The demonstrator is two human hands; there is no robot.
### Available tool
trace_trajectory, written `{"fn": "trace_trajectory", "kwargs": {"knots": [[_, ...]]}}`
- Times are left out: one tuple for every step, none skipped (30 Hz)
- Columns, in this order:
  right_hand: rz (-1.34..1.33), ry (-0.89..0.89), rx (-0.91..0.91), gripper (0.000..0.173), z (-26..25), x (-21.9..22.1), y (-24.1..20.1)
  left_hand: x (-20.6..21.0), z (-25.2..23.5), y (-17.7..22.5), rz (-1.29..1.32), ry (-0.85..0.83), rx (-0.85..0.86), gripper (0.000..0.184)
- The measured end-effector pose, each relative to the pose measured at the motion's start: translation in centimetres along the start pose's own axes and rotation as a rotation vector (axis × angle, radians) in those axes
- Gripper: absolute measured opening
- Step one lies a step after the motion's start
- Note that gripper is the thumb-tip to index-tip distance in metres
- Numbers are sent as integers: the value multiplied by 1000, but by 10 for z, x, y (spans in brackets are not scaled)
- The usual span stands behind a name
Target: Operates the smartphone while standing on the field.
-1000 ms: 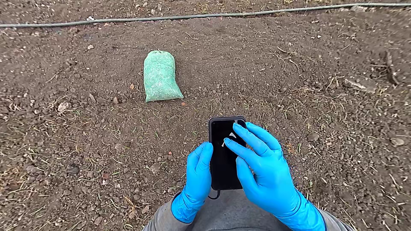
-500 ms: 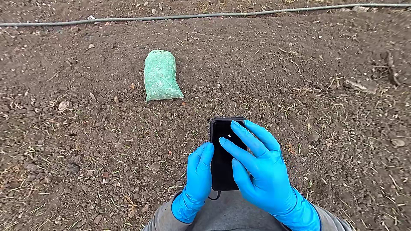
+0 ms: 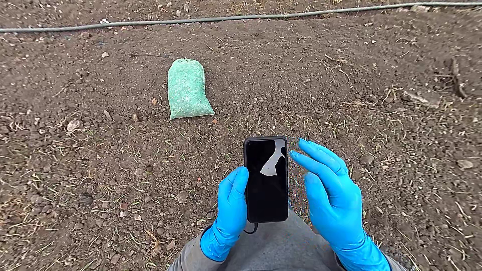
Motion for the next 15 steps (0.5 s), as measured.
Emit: {"fn": "trace_trajectory", "kwargs": {"knots": [[-7, 1, 18, 39, 2, -1, 2, 0, 0, 0, 2, -1, -3, 46], [-12, 2, 35, 39, 4, -1, 4, 1, 0, 0, 5, 1, -3, 45], [-18, 2, 51, 39, 6, -2, 5, 1, 0, 0, 10, 0, -4, 45], [-22, 2, 65, 39, 8, -2, 7, 1, 0, 0, 11, 0, -3, 45], [-24, -1, 80, 38, 10, -2, 8, 1, 0, 0, 12, 0, -4, 44], [-24, -5, 91, 38, 12, -2, 9, 2, 0, 0, 12, 0, -4, 44], [-23, -9, 98, 38, 13, -2, 9, 2, 0, 0, 10, 1, -3, 44], [-23, -9, 101, 38, 14, -2, 9, 2, -1, 0, 4, 3, -2, 44], [-23, -10, 103, 38, 15, -1, 10, 2, -1, 0, -2, 5, -2, 45], [-25, -9, 102, 38, 15, -1, 10, 2, -1, 0, -5, 6, -3, 45], [-28, -10, 102, 38, 15, -1, 10, 2, -1, 0, -7, 6, -2, 45], [-32, -13, 102, 38, 14, -1, 10, 2, -1, 0, -7, 6, -1, 45], [-37, -15, 102, 38, 14, -1, 9, 2, -1, 0, -5, 7, -1, 45], [-41, -15, 101, 38, 14, -1, 9, 2, 0, 1, -3, 8, -3, 45], [-47, -15, 100, 38, 13, 0, 9, 2, 0, 1, -1, 10, -5, 45]]}}
Point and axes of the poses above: each hand's wrist, its own z-axis away from the middle knuckle, its own x-axis out of the palm, y = z × x, the point moved 4 cm from there along -z, towards the middle knuckle, and after that the axes turned 13 degrees about -x, right-handed, at the moved point
